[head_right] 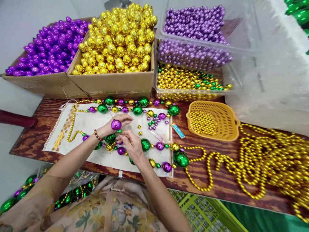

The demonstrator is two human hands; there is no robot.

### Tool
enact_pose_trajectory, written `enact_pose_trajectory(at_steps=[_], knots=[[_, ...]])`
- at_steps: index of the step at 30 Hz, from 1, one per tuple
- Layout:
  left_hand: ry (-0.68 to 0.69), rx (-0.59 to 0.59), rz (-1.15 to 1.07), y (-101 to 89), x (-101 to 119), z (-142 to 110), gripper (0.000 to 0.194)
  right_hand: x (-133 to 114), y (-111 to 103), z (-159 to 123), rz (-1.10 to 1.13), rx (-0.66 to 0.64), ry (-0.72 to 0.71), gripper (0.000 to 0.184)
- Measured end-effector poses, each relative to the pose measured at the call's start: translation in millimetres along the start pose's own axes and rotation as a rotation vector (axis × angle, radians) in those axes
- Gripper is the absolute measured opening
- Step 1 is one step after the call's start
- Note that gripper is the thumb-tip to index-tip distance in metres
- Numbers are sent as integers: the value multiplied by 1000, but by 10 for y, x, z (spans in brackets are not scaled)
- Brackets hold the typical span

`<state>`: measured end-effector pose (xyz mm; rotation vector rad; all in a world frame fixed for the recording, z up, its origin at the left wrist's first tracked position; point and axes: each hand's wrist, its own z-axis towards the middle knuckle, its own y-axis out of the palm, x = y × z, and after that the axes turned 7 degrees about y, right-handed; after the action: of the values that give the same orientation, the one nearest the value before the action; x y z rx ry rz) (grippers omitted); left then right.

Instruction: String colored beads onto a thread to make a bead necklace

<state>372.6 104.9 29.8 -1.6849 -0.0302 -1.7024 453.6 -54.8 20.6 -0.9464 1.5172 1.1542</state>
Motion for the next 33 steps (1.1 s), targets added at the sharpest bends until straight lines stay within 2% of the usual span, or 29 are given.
enact_pose_trajectory(at_steps=[2, 5, 8, 11, 13, 16, 20, 22, 24, 26, 33], knots=[[91, -184, 193, 123, -40, 162, 15, 8, -3, -13, -14, 19, -22, 20], [149, -353, 431, 269, -60, 323, 21, 3, -13, -30, -37, 28, -60, 17], [178, -460, 565, 348, -98, 360, 25, -2, -31, -36, -40, 34, -91, 12], [185, -475, 519, 400, -184, 336, 17, 2, -48, -28, -17, 58, -89, 10], [166, -401, 422, 405, -228, 322, 11, 1, -55, -18, -4, 66, -71, 11], [74, -180, 207, 296, -190, 293, 2, -20, -59, -5, 17, 84, -22, 14], [-128, 280, -383, -60, 74, 107, 19, -58, -65, 11, 37, 149, 50, 15], [-201, 449, -718, -237, 232, -51, 25, -67, -67, 25, 37, 180, 53, 15], [-216, 534, -960, -363, 355, -205, 28, -72, -66, 42, 23, 186, 38, 15], [-202, 577, -1098, -435, 425, -320, 25, -80, -62, 58, -9, 175, 19, 14], [-186, 707, -1244, -486, 397, -432, 9, -123, -50, 52, -116, 135, -6, 14]])
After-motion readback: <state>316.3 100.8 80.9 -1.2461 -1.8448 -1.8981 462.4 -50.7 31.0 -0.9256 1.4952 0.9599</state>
